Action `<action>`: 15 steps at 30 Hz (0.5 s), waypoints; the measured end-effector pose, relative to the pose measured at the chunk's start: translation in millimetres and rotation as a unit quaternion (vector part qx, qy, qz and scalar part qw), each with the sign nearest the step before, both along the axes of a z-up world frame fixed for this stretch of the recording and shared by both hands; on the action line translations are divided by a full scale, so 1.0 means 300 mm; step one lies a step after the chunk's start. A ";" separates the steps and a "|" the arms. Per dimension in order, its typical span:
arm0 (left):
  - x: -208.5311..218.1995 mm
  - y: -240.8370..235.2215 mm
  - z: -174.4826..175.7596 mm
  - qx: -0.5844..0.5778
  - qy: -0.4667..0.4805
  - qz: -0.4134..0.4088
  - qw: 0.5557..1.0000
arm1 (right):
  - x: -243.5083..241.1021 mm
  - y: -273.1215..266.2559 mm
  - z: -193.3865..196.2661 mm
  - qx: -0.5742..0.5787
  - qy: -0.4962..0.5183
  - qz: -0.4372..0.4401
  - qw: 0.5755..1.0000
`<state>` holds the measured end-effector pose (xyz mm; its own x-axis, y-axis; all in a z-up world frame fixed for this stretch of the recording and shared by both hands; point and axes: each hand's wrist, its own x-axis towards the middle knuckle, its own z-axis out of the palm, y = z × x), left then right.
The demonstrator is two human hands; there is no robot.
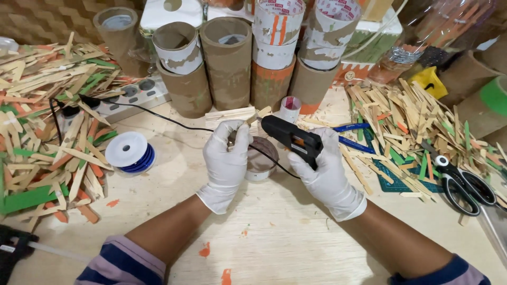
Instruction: Attaching small wooden sticks to a cardboard tube using a hot glue gun to create a decorative object.
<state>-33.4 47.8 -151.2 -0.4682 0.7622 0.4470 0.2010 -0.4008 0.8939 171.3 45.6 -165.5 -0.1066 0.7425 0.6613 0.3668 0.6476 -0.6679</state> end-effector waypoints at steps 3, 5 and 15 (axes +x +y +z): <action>0.002 -0.003 0.004 -0.005 -0.002 -0.001 1.000 | -0.006 -0.008 0.018 0.009 -0.015 -0.010 1.000; 0.003 -0.006 0.013 -0.012 -0.012 -0.004 1.000 | -0.006 -0.005 0.020 0.017 -0.037 -0.017 0.999; 0.007 -0.011 0.011 -0.032 -0.019 -0.006 0.999 | -0.048 -0.016 0.058 0.062 -0.047 -0.005 0.997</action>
